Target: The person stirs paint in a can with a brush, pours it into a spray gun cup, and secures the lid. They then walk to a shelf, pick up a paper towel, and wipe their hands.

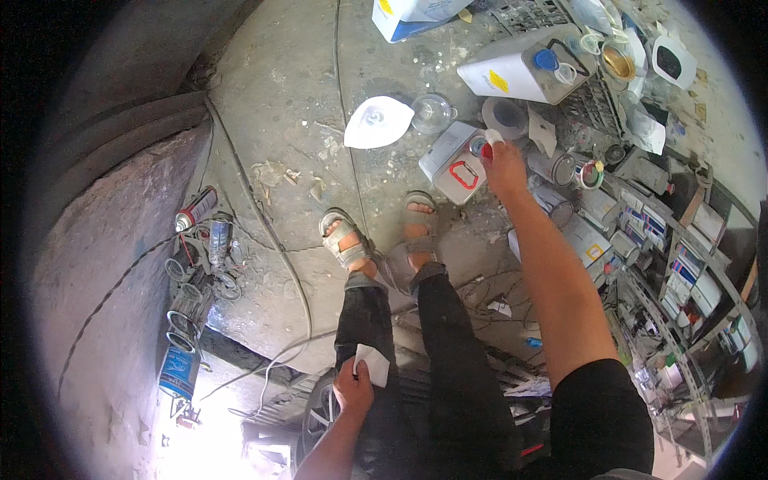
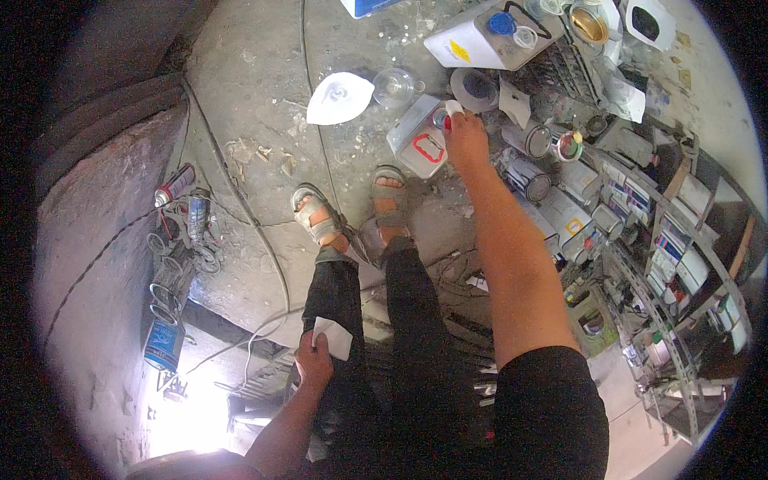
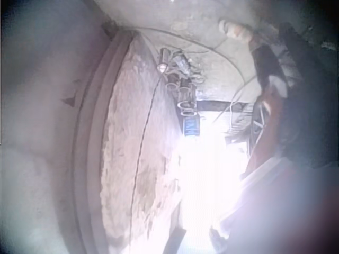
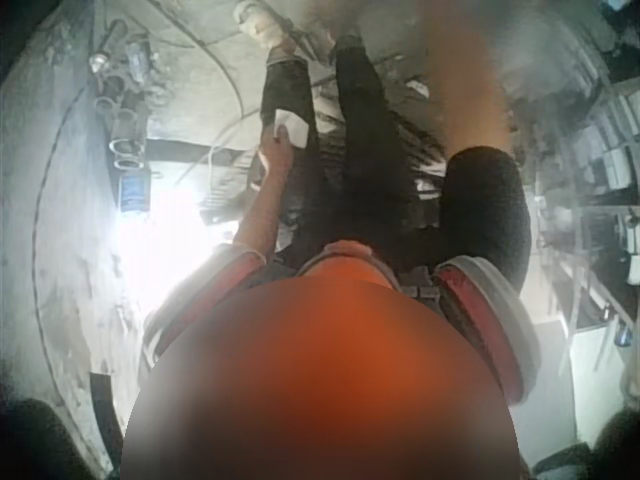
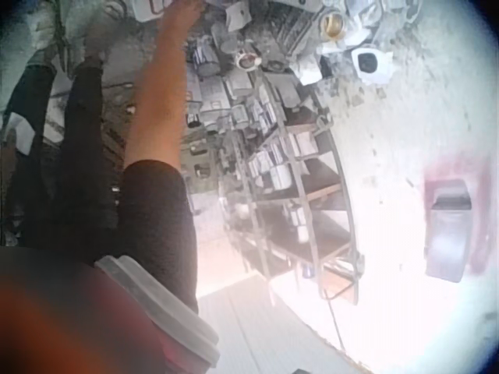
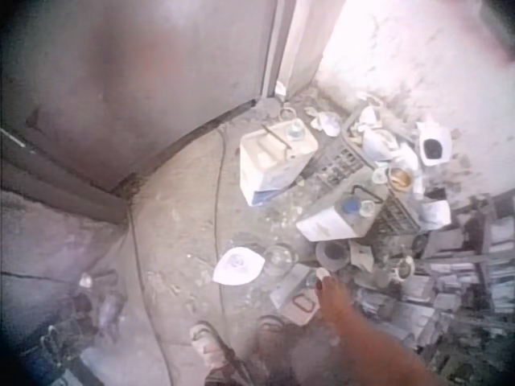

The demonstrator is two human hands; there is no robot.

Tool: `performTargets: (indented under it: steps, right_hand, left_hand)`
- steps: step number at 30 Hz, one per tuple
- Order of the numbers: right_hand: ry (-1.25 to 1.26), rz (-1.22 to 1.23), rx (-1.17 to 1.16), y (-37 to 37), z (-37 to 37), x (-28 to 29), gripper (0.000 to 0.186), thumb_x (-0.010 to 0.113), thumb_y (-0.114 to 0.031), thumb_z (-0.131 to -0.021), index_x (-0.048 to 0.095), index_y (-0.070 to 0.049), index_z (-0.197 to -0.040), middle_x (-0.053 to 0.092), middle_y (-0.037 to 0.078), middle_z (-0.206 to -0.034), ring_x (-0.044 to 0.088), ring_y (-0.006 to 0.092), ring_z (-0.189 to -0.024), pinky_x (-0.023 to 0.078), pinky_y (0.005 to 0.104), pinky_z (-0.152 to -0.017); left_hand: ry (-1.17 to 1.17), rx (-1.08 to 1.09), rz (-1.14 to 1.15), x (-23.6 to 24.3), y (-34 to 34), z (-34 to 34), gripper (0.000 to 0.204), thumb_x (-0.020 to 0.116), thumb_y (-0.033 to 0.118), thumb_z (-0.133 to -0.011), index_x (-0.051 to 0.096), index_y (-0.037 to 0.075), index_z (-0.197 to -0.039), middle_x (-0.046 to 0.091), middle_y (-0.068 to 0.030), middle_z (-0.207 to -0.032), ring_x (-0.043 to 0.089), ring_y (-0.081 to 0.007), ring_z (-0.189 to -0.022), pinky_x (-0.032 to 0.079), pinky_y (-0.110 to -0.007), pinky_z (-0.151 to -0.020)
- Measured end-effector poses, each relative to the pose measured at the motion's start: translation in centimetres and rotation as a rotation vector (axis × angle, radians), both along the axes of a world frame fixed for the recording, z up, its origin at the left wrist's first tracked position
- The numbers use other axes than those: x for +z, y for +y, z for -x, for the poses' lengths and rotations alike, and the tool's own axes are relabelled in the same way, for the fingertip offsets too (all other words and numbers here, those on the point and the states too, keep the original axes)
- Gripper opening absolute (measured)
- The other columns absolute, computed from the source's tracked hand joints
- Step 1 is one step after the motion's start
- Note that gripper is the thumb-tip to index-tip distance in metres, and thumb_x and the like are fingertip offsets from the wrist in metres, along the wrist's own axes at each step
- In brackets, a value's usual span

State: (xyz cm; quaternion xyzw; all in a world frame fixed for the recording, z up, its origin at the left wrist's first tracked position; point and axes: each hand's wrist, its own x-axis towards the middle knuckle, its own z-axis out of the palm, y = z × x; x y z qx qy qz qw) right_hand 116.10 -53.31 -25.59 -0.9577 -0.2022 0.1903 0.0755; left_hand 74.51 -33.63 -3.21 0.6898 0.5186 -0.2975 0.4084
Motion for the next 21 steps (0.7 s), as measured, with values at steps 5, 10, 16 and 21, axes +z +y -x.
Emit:
performTargets:
  steps: [5, 10, 16, 21]
  right_hand:
    - [0.167, 0.057, -0.281, 0.9, -1.2, 0.1, 0.036, 0.066, -0.028, -0.087, 0.055, 0.004, -0.099, 0.064, 0.026, -0.094, 0.063, 0.0441, -0.088, 0.049, 0.0524, -0.077]
    - [0.119, 0.139, -0.392, 0.7, -1.2, -0.1, 0.041, 0.062, -0.035, -0.089, 0.055, 0.004, -0.098, 0.065, 0.028, -0.093, 0.063, 0.0455, -0.09, 0.049, 0.0528, -0.078]
    - [0.099, 0.074, -0.262, -0.7, -1.0, -0.8, 0.041, 0.06, -0.033, -0.087, 0.055, 0.005, -0.103, 0.064, 0.029, -0.094, 0.062, 0.0473, -0.093, 0.05, 0.0512, -0.081]
    - [0.573, -0.273, -1.123, 0.3, -1.1, -1.5, 0.037, 0.056, -0.028, -0.088, 0.055, 0.004, -0.107, 0.062, 0.032, -0.107, 0.061, 0.0442, -0.105, 0.051, 0.0489, -0.085]
  left_hand:
    - [-0.007, 0.01, -0.011, 0.0, -0.1, 0.2, 0.023, 0.056, 0.023, -0.092, 0.065, 0.004, -0.101, 0.067, -0.0201, -0.087, 0.067, -0.0378, -0.082, 0.051, -0.044, -0.07]
    - [-0.041, -0.101, -0.082, 0.2, -0.1, 0.1, 0.024, 0.055, 0.024, -0.093, 0.065, 0.004, -0.102, 0.067, -0.0196, -0.086, 0.067, -0.0376, -0.081, 0.051, -0.044, -0.07]
    - [0.056, -0.018, 0.014, 0.3, 0.1, 0.0, 0.025, 0.055, 0.025, -0.093, 0.065, 0.005, -0.102, 0.067, -0.0193, -0.089, 0.066, -0.037, -0.082, 0.051, -0.044, -0.072]
    - [0.07, -0.065, 0.016, 0.2, 0.4, 0.1, 0.025, 0.054, 0.026, -0.092, 0.065, 0.005, -0.102, 0.068, -0.0193, -0.09, 0.066, -0.0374, -0.083, 0.051, -0.045, -0.073]
